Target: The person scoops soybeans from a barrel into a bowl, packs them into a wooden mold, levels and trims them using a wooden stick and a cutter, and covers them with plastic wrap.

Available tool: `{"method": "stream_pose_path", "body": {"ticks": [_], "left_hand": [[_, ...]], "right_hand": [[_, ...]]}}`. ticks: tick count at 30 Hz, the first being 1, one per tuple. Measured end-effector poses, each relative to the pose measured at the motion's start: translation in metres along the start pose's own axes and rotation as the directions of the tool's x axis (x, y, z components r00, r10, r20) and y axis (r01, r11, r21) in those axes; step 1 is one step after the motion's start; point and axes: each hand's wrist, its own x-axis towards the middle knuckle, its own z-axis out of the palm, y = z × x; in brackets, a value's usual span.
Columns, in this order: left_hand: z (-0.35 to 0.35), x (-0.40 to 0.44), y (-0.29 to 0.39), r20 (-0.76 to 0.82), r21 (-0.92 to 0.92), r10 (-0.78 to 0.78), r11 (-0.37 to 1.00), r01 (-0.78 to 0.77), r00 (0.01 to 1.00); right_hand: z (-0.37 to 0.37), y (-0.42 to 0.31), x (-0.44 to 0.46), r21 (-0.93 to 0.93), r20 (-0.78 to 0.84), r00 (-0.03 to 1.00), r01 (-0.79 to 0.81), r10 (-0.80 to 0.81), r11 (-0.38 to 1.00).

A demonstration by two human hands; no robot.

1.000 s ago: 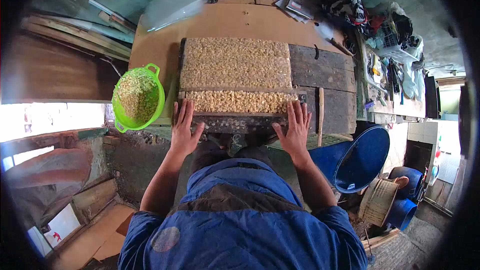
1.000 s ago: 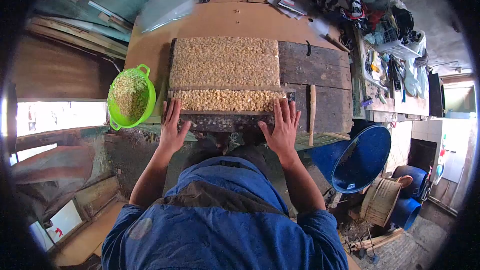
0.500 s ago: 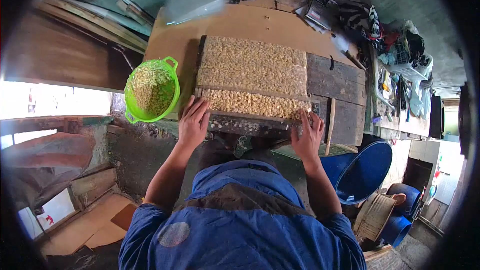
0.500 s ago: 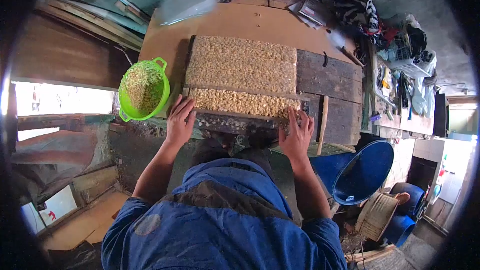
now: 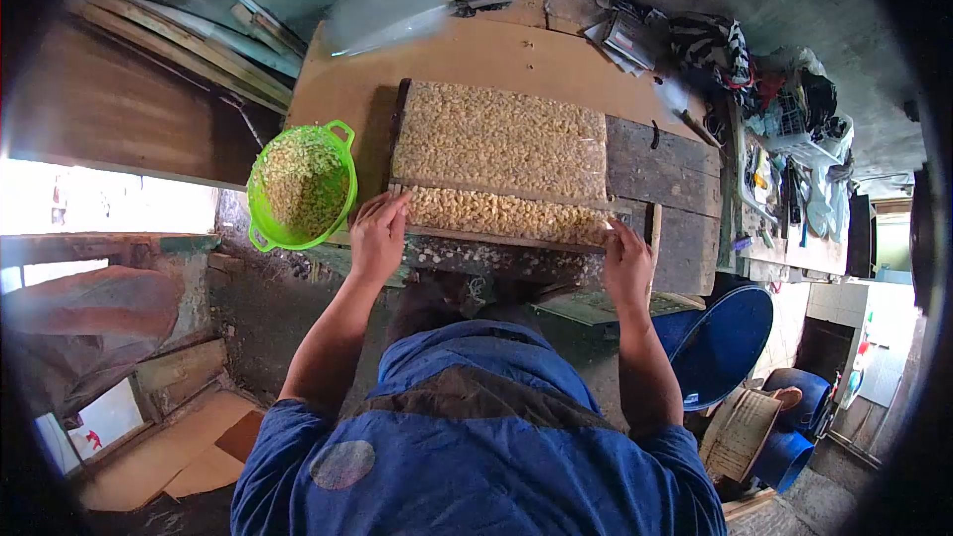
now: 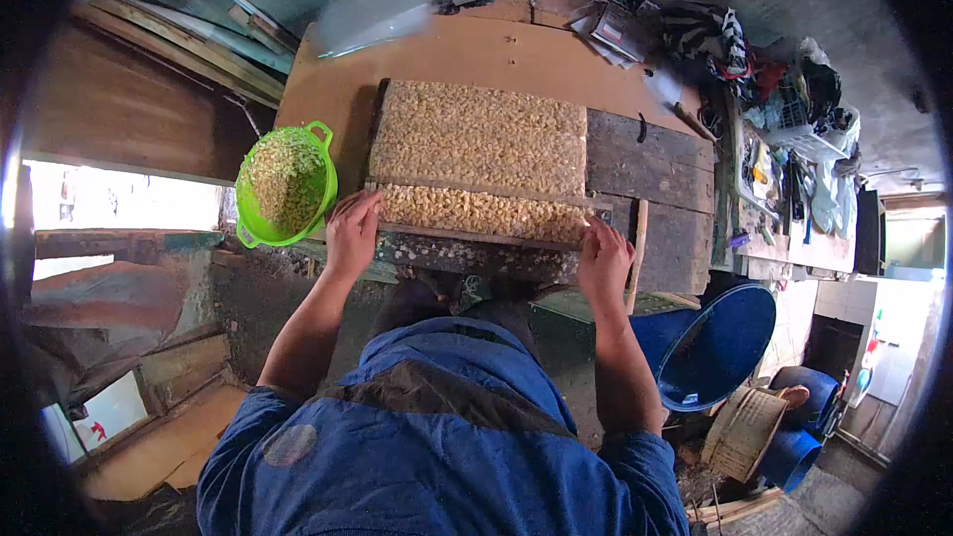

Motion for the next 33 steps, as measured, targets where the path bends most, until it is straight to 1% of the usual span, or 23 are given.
{"method": "stream_pose_path", "body": {"ticks": [2, 3, 5, 6, 8, 9, 11, 12, 14, 15, 17, 18, 20, 21, 22, 23, 24, 26, 27, 29, 30, 32, 33], "left_hand": [[0.007, 0.003, -0.007, -0.030, -0.018, -0.014, 1.000, 0.013, 0.999], [0.007, 0.004, -0.006, -0.031, -0.018, -0.014, 1.000, 0.014, 0.999], [0.009, 0.007, -0.005, -0.040, 0.014, -0.002, 1.000, 0.002, 0.999], [0.010, 0.007, -0.006, -0.039, 0.014, -0.002, 1.000, 0.002, 0.999], [0.012, 0.009, -0.007, -0.019, 0.116, 0.039, 0.993, -0.037, 0.999], [0.011, 0.010, -0.006, -0.019, 0.116, 0.039, 0.993, -0.036, 0.999], [0.010, 0.012, -0.004, 0.013, 0.180, 0.035, 0.983, -0.036, 0.999], [0.011, 0.012, -0.005, 0.014, 0.180, 0.034, 0.983, -0.036, 0.999], [0.015, 0.012, -0.008, 0.007, 0.168, 0.041, 0.985, -0.041, 0.999], [0.015, 0.012, -0.008, 0.007, 0.168, 0.040, 0.985, -0.041, 0.999], [0.015, 0.011, -0.006, -0.009, 0.187, 0.066, 0.980, -0.063, 0.998], [0.015, 0.012, -0.007, -0.008, 0.188, 0.066, 0.980, -0.063, 0.998], [0.016, 0.013, -0.007, -0.022, 0.178, 0.104, 0.979, -0.098, 0.994], [0.017, 0.013, -0.007, -0.020, 0.176, 0.106, 0.979, -0.100, 0.994], [0.017, 0.014, -0.007, -0.023, 0.146, 0.105, 0.984, -0.101, 0.994], [0.017, 0.015, -0.007, -0.027, 0.117, 0.104, 0.988, -0.100, 0.994], [0.016, 0.015, -0.007, -0.027, 0.116, 0.103, 0.988, -0.100, 0.994], [0.016, 0.015, -0.005, -0.018, 0.158, 0.101, 0.983, -0.097, 0.995], [0.015, 0.014, -0.005, -0.018, 0.160, 0.100, 0.983, -0.096, 0.995], [0.013, 0.012, -0.002, 0.032, 0.169, 0.000, 0.986, -0.006, 0.999], [0.012, 0.010, 0.002, 0.036, 0.171, 0.000, 0.985, -0.007, 0.999], [0.011, 0.003, 0.014, -0.143, 0.183, 0.112, 0.979, -0.085, 0.983], [0.008, -0.003, 0.024, -0.140, 0.185, 0.113, 0.979, -0.086, 0.984]], "right_hand": [[-0.008, -0.009, 0.006, 0.053, 0.069, 0.986, -0.156, 0.152, 0.986], [-0.006, -0.008, 0.007, 0.054, 0.069, 0.986, -0.155, 0.152, 0.986], [-0.001, -0.001, 0.008, 0.030, 0.003, 0.998, -0.066, 0.066, 0.997], [0.002, 0.002, 0.008, 0.030, 0.003, 0.998, -0.066, 0.066, 0.997], [0.008, 0.008, 0.008, -0.054, -0.042, 0.999, -0.016, 0.014, 0.998], [0.008, 0.005, 0.008, -0.055, -0.042, 0.999, -0.016, 0.014, 0.998], [0.006, -0.001, 0.010, -0.072, 0.009, 0.994, -0.106, 0.107, 0.992], [0.009, 0.000, 0.009, -0.073, 0.010, 0.994, -0.107, 0.108, 0.992], [0.016, 0.003, 0.008, -0.097, -0.139, 0.984, -0.122, 0.108, 0.988], [0.014, -0.004, 0.007, -0.097, -0.138, 0.984, -0.123, 0.109, 0.988], [0.009, -0.027, 0.003, -0.156, -0.295, 0.955, -0.070, 0.021, 0.985], [0.013, -0.032, -0.003, -0.156, -0.294, 0.956, -0.071, 0.022, 0.985], [0.020, -0.040, -0.019, -0.159, -0.195, 0.961, 0.164, -0.193, 0.974], [0.024, -0.047, -0.027, -0.161, -0.196, 0.962, 0.161, -0.191, 0.974], [0.029, -0.055, -0.035, -0.154, -0.074, 0.957, 0.266, -0.279, 0.952], [0.033, -0.061, -0.041, -0.133, 0.049, 0.930, 0.368, -0.365, 0.920], [0.037, -0.066, -0.044, -0.133, 0.049, 0.930, 0.368, -0.365, 0.920], [0.043, -0.072, -0.048, -0.097, 0.124, 0.919, 0.386, -0.374, 0.917], [0.045, -0.072, -0.047, -0.096, 0.125, 0.919, 0.386, -0.374, 0.917], [0.049, -0.073, -0.043, -0.100, 0.118, 0.933, 0.351, -0.339, 0.931], [0.050, -0.072, -0.040, -0.099, 0.119, 0.934, 0.347, -0.335, 0.933], [0.050, -0.069, -0.038, -0.110, 0.140, 0.938, 0.333, -0.317, 0.937], [0.050, -0.069, -0.037, -0.107, 0.140, 0.939, 0.330, -0.315, 0.938]]}}
